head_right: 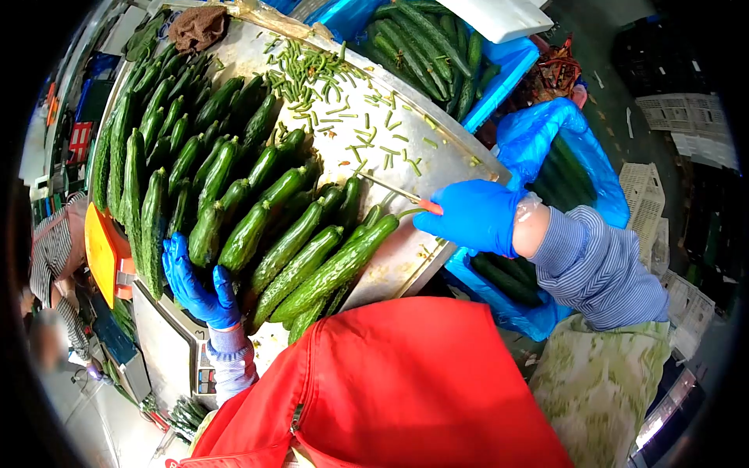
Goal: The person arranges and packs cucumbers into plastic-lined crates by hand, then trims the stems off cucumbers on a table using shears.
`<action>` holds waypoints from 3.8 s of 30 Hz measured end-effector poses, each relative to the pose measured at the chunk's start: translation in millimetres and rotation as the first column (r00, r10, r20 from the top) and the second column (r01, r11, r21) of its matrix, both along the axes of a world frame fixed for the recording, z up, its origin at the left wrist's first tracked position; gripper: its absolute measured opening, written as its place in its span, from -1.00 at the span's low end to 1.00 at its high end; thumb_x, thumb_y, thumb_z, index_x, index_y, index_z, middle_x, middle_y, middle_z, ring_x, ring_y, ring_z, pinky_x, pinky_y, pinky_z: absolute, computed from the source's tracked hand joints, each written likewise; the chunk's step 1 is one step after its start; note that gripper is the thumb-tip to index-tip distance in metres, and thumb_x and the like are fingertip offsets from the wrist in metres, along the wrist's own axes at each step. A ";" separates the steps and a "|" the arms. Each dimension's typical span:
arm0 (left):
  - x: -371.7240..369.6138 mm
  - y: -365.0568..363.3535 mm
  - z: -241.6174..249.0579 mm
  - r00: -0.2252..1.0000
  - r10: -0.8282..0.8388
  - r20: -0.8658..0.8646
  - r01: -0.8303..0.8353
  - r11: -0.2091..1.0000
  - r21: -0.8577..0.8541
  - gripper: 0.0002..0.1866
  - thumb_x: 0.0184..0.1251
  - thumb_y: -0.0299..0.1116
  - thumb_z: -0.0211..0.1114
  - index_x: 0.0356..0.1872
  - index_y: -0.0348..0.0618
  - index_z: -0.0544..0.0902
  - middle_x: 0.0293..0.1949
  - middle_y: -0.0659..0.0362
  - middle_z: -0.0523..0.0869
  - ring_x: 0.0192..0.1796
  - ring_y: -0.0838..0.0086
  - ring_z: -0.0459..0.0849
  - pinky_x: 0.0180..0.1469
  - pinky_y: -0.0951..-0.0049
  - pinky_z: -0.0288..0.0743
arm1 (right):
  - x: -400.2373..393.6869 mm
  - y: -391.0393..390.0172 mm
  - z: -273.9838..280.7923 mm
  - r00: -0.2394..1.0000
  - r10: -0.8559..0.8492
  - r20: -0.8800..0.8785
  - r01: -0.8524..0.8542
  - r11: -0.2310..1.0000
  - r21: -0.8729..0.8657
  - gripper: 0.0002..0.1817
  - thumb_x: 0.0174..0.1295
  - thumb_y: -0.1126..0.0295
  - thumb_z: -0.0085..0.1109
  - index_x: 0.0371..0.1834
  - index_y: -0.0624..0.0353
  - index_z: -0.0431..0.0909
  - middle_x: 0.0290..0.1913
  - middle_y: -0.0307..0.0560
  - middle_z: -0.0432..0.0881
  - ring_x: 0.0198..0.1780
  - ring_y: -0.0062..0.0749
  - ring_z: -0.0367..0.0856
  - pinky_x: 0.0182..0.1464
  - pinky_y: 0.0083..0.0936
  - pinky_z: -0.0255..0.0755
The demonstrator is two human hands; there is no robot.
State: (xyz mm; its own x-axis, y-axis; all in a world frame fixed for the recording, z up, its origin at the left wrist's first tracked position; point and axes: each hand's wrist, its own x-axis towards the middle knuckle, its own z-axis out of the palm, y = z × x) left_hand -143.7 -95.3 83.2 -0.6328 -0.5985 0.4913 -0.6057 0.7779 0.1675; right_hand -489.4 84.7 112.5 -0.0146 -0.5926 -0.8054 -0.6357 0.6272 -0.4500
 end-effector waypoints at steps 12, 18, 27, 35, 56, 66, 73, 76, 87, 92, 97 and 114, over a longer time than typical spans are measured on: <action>2.1 -0.7 -3.0 1.000 0.005 -0.005 -0.005 1.000 0.003 -0.34 0.32 0.10 0.08 0.20 -0.30 0.46 0.17 -0.08 0.55 0.31 0.00 0.41 0.38 0.01 0.11 | 1.4 -5.0 -14.2 1.000 -0.008 0.014 0.009 0.999 -0.052 -0.51 0.29 -0.04 -0.05 -0.21 0.22 0.58 -0.35 0.21 0.62 -0.29 0.06 0.62 -0.19 -0.16 0.46; -0.2 0.2 -1.6 1.000 0.002 -0.004 -0.002 1.000 -0.009 -0.34 0.32 0.09 0.07 0.21 -0.30 0.46 0.18 -0.08 0.55 0.31 0.01 0.41 0.38 0.01 0.11 | 2.3 10.6 -14.8 0.948 -0.267 0.172 0.273 0.962 -0.012 -0.61 0.31 0.07 0.04 -0.20 0.22 0.56 -0.49 0.00 0.60 -0.50 -0.29 0.61 -0.44 -0.36 0.45; 0.6 -1.1 2.6 0.998 -0.015 0.053 0.014 1.000 0.013 -0.37 0.36 -0.01 0.09 0.24 -0.36 0.39 0.23 -0.11 0.49 0.34 0.01 0.38 0.40 0.06 0.09 | -2.7 122.5 -14.9 0.795 -0.568 0.216 0.539 0.823 0.179 -0.55 0.27 0.06 0.16 0.02 0.20 0.56 -0.19 -0.03 0.67 -0.18 -0.32 0.65 -0.09 -0.43 0.49; 2.2 -2.6 -3.2 0.999 0.038 -0.004 -0.038 0.998 0.046 -0.32 0.27 0.12 0.12 0.16 -0.32 0.49 0.16 -0.12 0.55 0.31 0.00 0.42 0.39 0.00 0.11 | 13.8 79.0 -36.1 0.950 -0.249 0.191 0.268 0.960 -0.084 -0.60 0.25 0.09 0.14 -0.04 0.20 0.55 -0.19 0.15 0.63 -0.17 0.03 0.62 -0.14 -0.29 0.48; 1.2 -2.6 3.7 0.999 -0.026 0.041 0.027 1.000 -0.005 -0.39 0.35 -0.03 0.10 0.22 -0.36 0.43 0.19 -0.10 0.53 0.31 0.02 0.42 0.38 0.05 0.14 | 19.4 110.8 -21.7 0.805 -0.524 0.278 0.481 0.851 0.210 -0.67 0.31 0.15 0.12 -0.13 0.22 0.57 -0.46 -0.17 0.58 -0.44 -0.57 0.52 -0.34 -0.55 0.43; -19.2 69.8 36.3 0.949 -0.300 0.096 0.292 0.953 0.086 -0.33 0.14 0.10 0.31 0.26 0.04 0.48 0.43 -0.06 0.19 0.50 -0.06 -0.02 0.45 -0.16 -0.26 | 60.1 132.8 31.8 0.706 -0.610 0.360 0.595 0.787 0.165 -0.61 0.37 0.16 0.05 0.05 0.25 0.53 -0.40 -0.24 0.58 -0.37 -0.62 0.50 -0.24 -0.61 0.40; -26.9 102.4 -15.7 0.940 -0.240 0.241 0.177 0.951 0.255 -0.35 -0.03 -0.03 0.41 0.23 0.34 0.52 0.42 0.06 0.24 0.47 -0.03 0.06 0.43 -0.13 -0.19 | 73.3 123.5 19.6 0.687 -0.620 0.379 0.664 0.747 0.018 -0.65 0.37 0.11 0.05 -0.12 0.22 0.54 -0.45 -0.23 0.55 -0.42 -0.59 0.52 -0.34 -0.58 0.43; -25.2 103.1 -17.2 0.946 -0.238 0.219 0.183 0.953 0.243 -0.35 -0.02 -0.05 0.40 0.22 0.33 0.52 0.42 0.08 0.25 0.47 -0.02 0.06 0.43 -0.13 -0.20 | 76.0 121.3 20.2 0.679 -0.638 0.364 0.669 0.741 0.051 -0.65 0.37 0.10 0.05 -0.12 0.20 0.54 -0.45 -0.22 0.56 -0.45 -0.57 0.53 -0.37 -0.57 0.45; -26.6 103.1 -19.3 0.943 -0.259 0.208 0.212 0.951 0.223 -0.34 -0.07 -0.11 0.41 0.21 0.22 0.53 0.40 0.12 0.30 0.47 0.01 0.09 0.44 -0.15 -0.20 | 79.2 119.4 6.6 0.634 -0.667 0.391 0.710 0.703 0.046 -0.67 0.35 0.15 0.06 -0.15 0.24 0.55 -0.52 -0.20 0.53 -0.54 -0.58 0.49 -0.49 -0.61 0.43; -12.0 105.0 -24.3 0.929 -0.325 0.174 0.298 0.940 0.166 -0.27 -0.17 -0.18 0.44 0.21 0.10 0.54 0.33 0.13 0.38 0.45 0.01 0.17 0.44 -0.17 -0.15 | 70.8 116.5 18.6 0.650 -0.688 0.323 0.718 0.695 0.037 -0.67 0.35 0.14 0.06 -0.19 0.23 0.57 -0.53 -0.20 0.52 -0.54 -0.60 0.49 -0.49 -0.62 0.41; 2.4 95.4 -16.7 0.920 -0.352 0.172 0.300 0.916 0.267 -0.31 -0.12 -0.16 0.40 0.21 0.07 0.54 0.33 0.08 0.38 0.44 0.01 0.19 0.44 -0.10 -0.13 | 68.1 118.8 2.1 0.925 -0.362 0.114 0.379 0.902 -0.205 -0.63 0.30 0.10 0.07 -0.10 0.21 0.56 -0.36 0.05 0.64 -0.34 -0.21 0.62 -0.25 -0.34 0.48; 4.9 91.6 -20.2 0.913 -0.367 0.177 0.307 0.905 0.295 -0.34 -0.05 -0.13 0.36 0.22 0.06 0.53 0.35 0.09 0.37 0.47 0.06 0.15 0.45 -0.05 -0.19 | 64.7 94.8 -5.1 0.987 -0.159 0.001 0.154 0.960 -0.233 -0.57 0.31 0.06 0.06 0.01 0.19 0.55 -0.18 0.17 0.64 -0.17 0.02 0.64 -0.14 -0.30 0.48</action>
State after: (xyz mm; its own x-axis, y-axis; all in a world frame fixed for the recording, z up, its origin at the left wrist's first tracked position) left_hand -138.8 -3.7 62.9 -0.8933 -0.4150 0.1728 -0.3594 0.8902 0.2801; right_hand -424.6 179.5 107.4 -0.1351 -0.7522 -0.6449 -0.5470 0.5993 -0.5845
